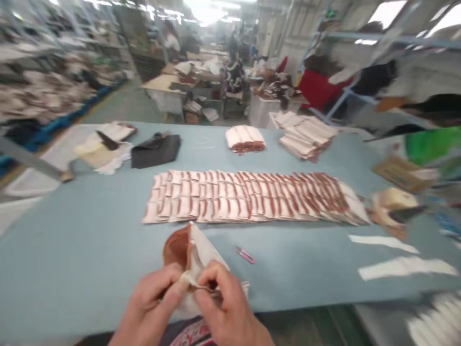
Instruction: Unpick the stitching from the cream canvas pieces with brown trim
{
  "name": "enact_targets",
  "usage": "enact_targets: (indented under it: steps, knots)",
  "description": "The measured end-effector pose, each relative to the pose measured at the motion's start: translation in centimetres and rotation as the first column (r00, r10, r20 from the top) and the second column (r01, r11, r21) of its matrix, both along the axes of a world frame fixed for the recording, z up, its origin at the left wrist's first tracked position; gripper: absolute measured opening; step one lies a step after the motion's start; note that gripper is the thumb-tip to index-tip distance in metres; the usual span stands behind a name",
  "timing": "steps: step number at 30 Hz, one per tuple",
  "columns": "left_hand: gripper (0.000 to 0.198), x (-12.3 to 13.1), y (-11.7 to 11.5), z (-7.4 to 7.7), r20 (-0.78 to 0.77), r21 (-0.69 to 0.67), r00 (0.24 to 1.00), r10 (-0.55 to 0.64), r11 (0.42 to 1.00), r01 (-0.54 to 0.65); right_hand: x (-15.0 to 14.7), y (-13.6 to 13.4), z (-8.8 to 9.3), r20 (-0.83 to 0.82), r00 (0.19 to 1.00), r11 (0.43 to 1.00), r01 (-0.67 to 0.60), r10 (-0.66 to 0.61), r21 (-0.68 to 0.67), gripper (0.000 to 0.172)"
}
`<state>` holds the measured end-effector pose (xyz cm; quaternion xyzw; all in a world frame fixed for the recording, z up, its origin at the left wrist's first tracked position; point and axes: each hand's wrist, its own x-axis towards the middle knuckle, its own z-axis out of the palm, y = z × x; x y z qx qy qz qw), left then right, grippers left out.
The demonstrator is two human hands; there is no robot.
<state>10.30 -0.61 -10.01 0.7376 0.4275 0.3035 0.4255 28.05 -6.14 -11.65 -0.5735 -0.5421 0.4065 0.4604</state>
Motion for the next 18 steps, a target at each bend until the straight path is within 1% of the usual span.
enact_targets:
  steps: [1, 3, 5, 7, 9, 11, 13, 14, 16, 17, 18]
  knots:
    - [0.051, -0.3, 0.1, 1.0, -0.006, 0.056, 1.0, 0.0, 0.998, 0.0, -0.3, 0.1, -0.7, 0.014, 0.999, 0.996, -0.041, 0.04, 0.082, 0.007]
    - [0.047, -0.8, 0.4, 2.3, -0.026, 0.126, 0.998, 0.049, 0.991, -0.046, -1.1, 0.4, -2.1, 0.068, 0.993, 0.979, -0.11, 0.1, 0.173, 0.004]
    - [0.044, -1.5, 0.5, 3.1, -0.037, 0.181, 0.992, 0.117, 0.977, -0.108, -1.9, 0.7, -3.1, 0.127, 0.981, 0.968, -0.17, 0.148, 0.185, 0.011]
    - [0.041, -2.8, 0.2, 3.7, -0.054, 0.237, 0.98, 0.19, 0.956, -0.172, -3.0, 1.0, -3.5, 0.131, 0.972, 0.969, -0.213, 0.196, 0.129, 0.016]
    - [0.039, -4.6, -0.1, 4.6, -0.102, 0.29, 0.961, 0.258, 0.932, -0.22, -4.5, 1.5, -3.5, 0.048, 0.961, 0.961, -0.276, 0.274, 0.035, 0.019]
    - [0.037, -6.7, 0.0, 5.7, -0.186, 0.313, 0.937, 0.295, 0.922, -0.228, -6.8, 2.4, -3.7, -0.101, 0.93, 0.929, -0.361, 0.352, -0.083, 0.02]
    - [0.038, -8.9, 0.7, 7.0, -0.304, 0.301, 0.904, 0.3, 0.931, -0.208, -9.9, 3.5, -4.4, -0.287, 0.87, 0.864, -0.464, 0.402, -0.195, 0.013]
    - [0.039, -10.1, 1.4, 7.5, -0.379, 0.285, 0.876, 0.298, 0.938, -0.196, -11.7, 4.0, -4.9, -0.4, 0.821, 0.819, -0.523, 0.409, -0.237, 0.011]
    - [0.042, -12.1, 3.3, 8.1, -0.56, 0.248, 0.778, 0.285, 0.954, -0.171, -15.5, 4.9, -6.2, -0.5, 0.749, 0.749, -0.609, 0.435, -0.26, 0.016]
    - [0.041, -13.0, 4.6, 7.9, -0.646, 0.223, 0.716, 0.266, 0.962, -0.156, -17.3, 5.2, -7.0, -0.525, 0.729, 0.724, -0.633, 0.439, -0.273, 0.021]
    - [0.04, -13.7, 6.1, 7.2, -0.712, 0.196, 0.66, 0.24, 0.97, -0.141, -18.9, 5.5, -7.9, -0.542, 0.719, 0.704, -0.648, 0.436, -0.292, 0.024]
